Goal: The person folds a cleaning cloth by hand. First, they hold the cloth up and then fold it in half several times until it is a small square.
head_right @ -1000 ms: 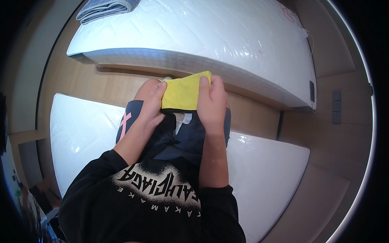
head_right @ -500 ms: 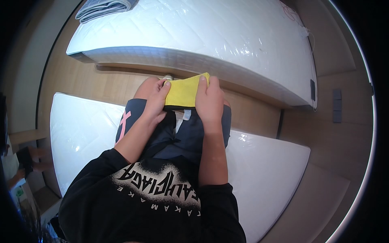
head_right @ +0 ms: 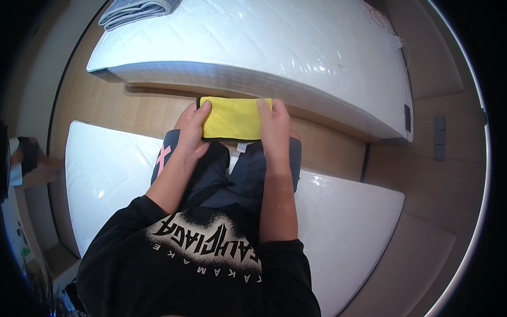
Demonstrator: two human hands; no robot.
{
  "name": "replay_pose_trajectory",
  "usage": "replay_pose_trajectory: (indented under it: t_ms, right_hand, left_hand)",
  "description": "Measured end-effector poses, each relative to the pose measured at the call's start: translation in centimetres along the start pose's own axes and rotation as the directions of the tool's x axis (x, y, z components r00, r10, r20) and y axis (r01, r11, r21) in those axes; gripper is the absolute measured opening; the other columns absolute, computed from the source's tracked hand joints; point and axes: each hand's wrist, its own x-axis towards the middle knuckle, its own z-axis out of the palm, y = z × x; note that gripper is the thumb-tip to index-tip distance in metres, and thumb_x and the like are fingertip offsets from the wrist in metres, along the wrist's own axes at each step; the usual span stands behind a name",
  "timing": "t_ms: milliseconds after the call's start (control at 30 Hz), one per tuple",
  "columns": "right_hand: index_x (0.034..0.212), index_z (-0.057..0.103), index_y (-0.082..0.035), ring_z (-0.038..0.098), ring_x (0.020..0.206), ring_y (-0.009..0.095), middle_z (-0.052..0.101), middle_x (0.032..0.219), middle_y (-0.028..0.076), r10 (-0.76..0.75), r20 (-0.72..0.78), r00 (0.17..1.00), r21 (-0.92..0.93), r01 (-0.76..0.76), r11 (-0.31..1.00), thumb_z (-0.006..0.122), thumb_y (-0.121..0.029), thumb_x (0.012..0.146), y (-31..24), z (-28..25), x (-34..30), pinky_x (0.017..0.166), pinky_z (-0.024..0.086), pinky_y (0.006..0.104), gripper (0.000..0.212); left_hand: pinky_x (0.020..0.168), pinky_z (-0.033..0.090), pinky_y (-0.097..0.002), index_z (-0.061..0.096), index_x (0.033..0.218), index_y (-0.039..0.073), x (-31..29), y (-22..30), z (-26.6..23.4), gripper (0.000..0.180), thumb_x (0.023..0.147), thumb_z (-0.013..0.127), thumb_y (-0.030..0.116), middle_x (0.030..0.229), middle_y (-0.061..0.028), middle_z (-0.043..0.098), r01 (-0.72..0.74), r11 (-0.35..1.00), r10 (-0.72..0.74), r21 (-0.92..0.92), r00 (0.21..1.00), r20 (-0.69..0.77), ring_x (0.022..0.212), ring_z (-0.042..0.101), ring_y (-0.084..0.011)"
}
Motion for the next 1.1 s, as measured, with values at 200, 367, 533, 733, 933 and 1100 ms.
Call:
replay_pose_trajectory:
  t_ms: [200,367,533,733,933,1100]
  right_hand:
    - [0.093,0.058,0.001,0.065,0.080,0.017,0.068,0.088,0.011,-0.107,-0.077,0.991,-0.458,0.060,0.887,0.081,-0.028,0.076,-2.1,2.0,-1.1,0.073,0.052,0.0328,0.041]
    - [0.092,0.056,0.002,0.069,0.079,0.028,0.069,0.084,0.017,-0.188,-0.140,0.972,-0.623,0.061,0.780,0.085,-0.033,0.070,-2.2,2.7,-1.4,0.074,0.053,0.0386,0.050]
    - [0.091,0.056,0.001,0.068,0.078,0.035,0.069,0.082,0.018,-0.282,-0.190,0.940,-0.731,0.056,0.680,0.084,-0.040,0.069,-1.4,2.9,-1.5,0.073,0.052,0.0409,0.054]
    - [0.092,0.056,0.001,0.069,0.078,0.035,0.068,0.081,0.019,-0.359,-0.174,0.917,-0.803,0.080,0.591,0.083,-0.040,0.071,-1.0,3.3,-1.6,0.072,0.052,0.0412,0.054]
    - [0.095,0.053,0.001,0.068,0.076,0.035,0.066,0.081,0.022,-0.315,-0.086,0.945,-0.626,0.195,0.755,0.076,-0.029,0.080,-0.2,2.8,-1.5,0.070,0.052,0.0411,0.042]
    - [0.096,0.052,0.000,0.068,0.076,0.033,0.067,0.082,0.020,-0.322,-0.089,0.943,-0.698,0.172,0.695,0.073,-0.024,0.083,-0.3,3.8,-1.8,0.069,0.052,0.0402,0.034]
  left_hand:
    - [0.085,0.051,-0.0302,0.059,0.115,0.004,-0.8,0.2,0.6,0.025,0.097,0.061,0.022,0.108,-0.0060,0.066,-0.061,0.995,0.062,0.084,0.998,-0.003,0.098,0.064,-0.0151]
    - [0.084,0.050,-0.0281,0.057,0.115,0.003,-1.4,-0.4,0.7,0.022,0.097,0.061,0.016,0.105,-0.0041,0.064,-0.177,0.972,0.179,0.158,0.984,-0.003,0.095,0.062,-0.0120]
    - [0.082,0.049,-0.0264,0.057,0.109,0.003,-1.8,-0.7,1.5,0.018,0.097,0.062,0.015,0.102,-0.0024,0.063,-0.239,0.953,0.244,0.186,0.970,0.001,0.092,0.059,-0.0092]
    - [0.079,0.049,-0.0243,0.055,0.107,0.003,-1.9,-1.0,1.2,0.018,0.095,0.064,0.013,0.100,-0.0015,0.061,-0.360,0.857,0.362,0.369,0.930,0.066,0.090,0.058,-0.0084]
    - [0.084,0.049,-0.0267,0.052,0.113,0.001,-1.7,0.2,2.0,0.032,0.087,0.070,0.006,0.103,-0.0052,0.060,-0.292,0.844,0.308,0.451,0.951,0.038,0.094,0.059,-0.0113]
    - [0.087,0.050,-0.0292,0.051,0.116,0.000,-1.4,0.2,1.3,0.039,0.084,0.072,0.008,0.105,-0.0083,0.060,-0.321,0.725,0.368,0.609,0.928,0.051,0.097,0.060,-0.0151]
